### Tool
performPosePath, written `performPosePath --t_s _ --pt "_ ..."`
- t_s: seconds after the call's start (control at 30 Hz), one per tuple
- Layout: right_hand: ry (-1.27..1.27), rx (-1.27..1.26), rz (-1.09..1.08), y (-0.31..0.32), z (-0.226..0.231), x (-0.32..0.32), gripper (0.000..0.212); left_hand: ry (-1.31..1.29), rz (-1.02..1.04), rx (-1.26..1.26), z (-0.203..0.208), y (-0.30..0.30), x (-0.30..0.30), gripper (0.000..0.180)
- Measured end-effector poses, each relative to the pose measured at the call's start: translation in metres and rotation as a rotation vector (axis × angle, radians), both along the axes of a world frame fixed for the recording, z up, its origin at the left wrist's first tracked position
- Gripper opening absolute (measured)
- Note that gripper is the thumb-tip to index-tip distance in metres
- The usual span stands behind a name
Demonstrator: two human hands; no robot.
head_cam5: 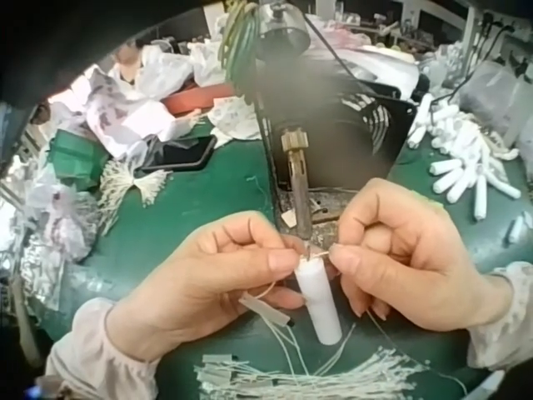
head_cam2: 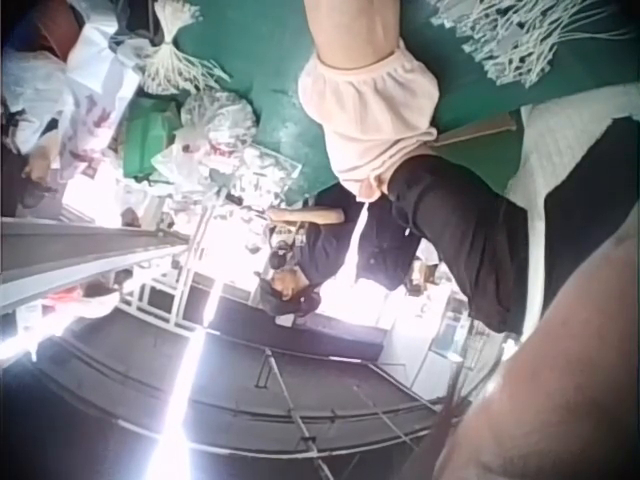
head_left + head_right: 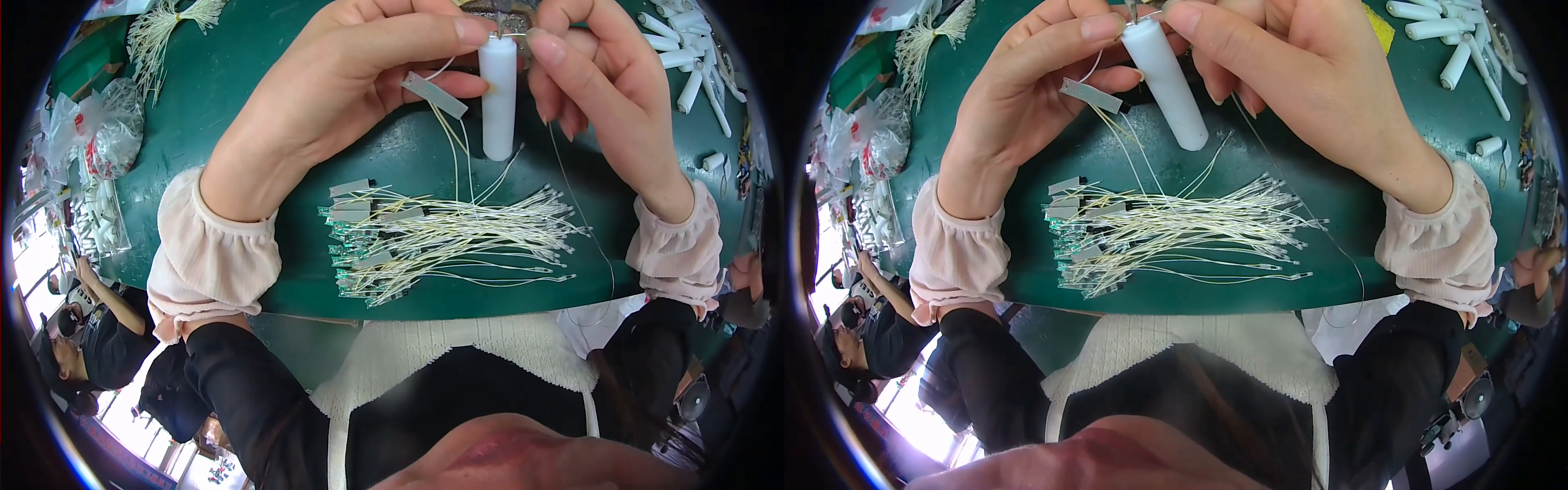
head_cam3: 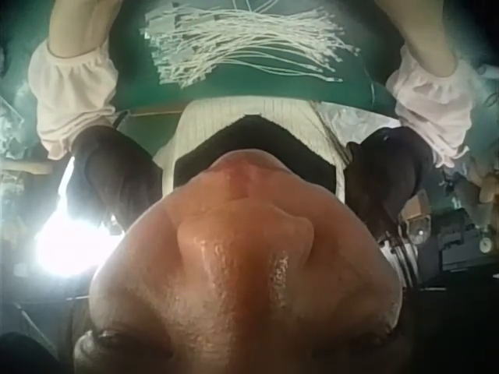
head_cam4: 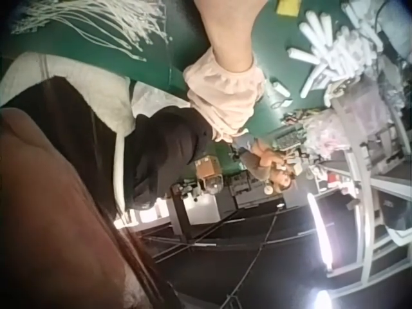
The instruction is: Assembling small electronic components by connecting thin wires to a white cylindrical plastic housing.
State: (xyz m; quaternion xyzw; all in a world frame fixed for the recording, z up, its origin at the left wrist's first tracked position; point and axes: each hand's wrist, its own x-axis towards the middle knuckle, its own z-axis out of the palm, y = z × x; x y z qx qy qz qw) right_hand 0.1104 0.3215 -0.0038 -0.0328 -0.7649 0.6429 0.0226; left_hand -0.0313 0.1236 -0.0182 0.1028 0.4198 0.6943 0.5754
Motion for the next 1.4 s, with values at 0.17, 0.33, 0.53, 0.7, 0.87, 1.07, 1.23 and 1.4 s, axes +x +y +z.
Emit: performPosePath --t_s 0.17,0.33,0.53,0.7,0.87,1.07,1.23,1.4 --pt "0.007 0.015 0.007 -0.001 0.000 0.000 0.013 -0.040 -0.007 0.019 -0.002 -0.002 0.000 0.005" --pt "0.005 0.019 -0.002 0.000 -0.002 0.001 0.013 -0.052 -0.011 0.025 -0.004 0.000 0.001 0.005" --pt "0.021 0.004 -0.013 -0.004 -0.001 0.001 0.013 0.257 -0.104 0.365 -0.033 0.009 -0.017 0.006" --pt "-0.033 -0.026 -0.054 -0.001 -0.001 0.003 0.013 -0.016 -0.030 0.015 -0.009 -0.002 0.001 0.008" --pt "-0.051 -0.174 -0.008 0.000 -0.010 0.005 0.014 -0.016 -0.031 0.016 -0.014 -0.003 0.003 0.009" --pt "0.021 0.113 0.078 0.001 -0.010 0.010 0.032 -0.058 -0.092 0.017 -0.021 -0.007 0.006 0.009" --pt "-0.005 0.143 0.117 -0.002 -0.006 0.010 0.035 0.258 -0.088 -0.034 -0.009 -0.006 0.013 0.010" --pt "-0.016 0.104 0.091 0.000 -0.009 0.013 0.034 0.767 -0.173 -0.366 0.031 -0.012 0.007 0.003"
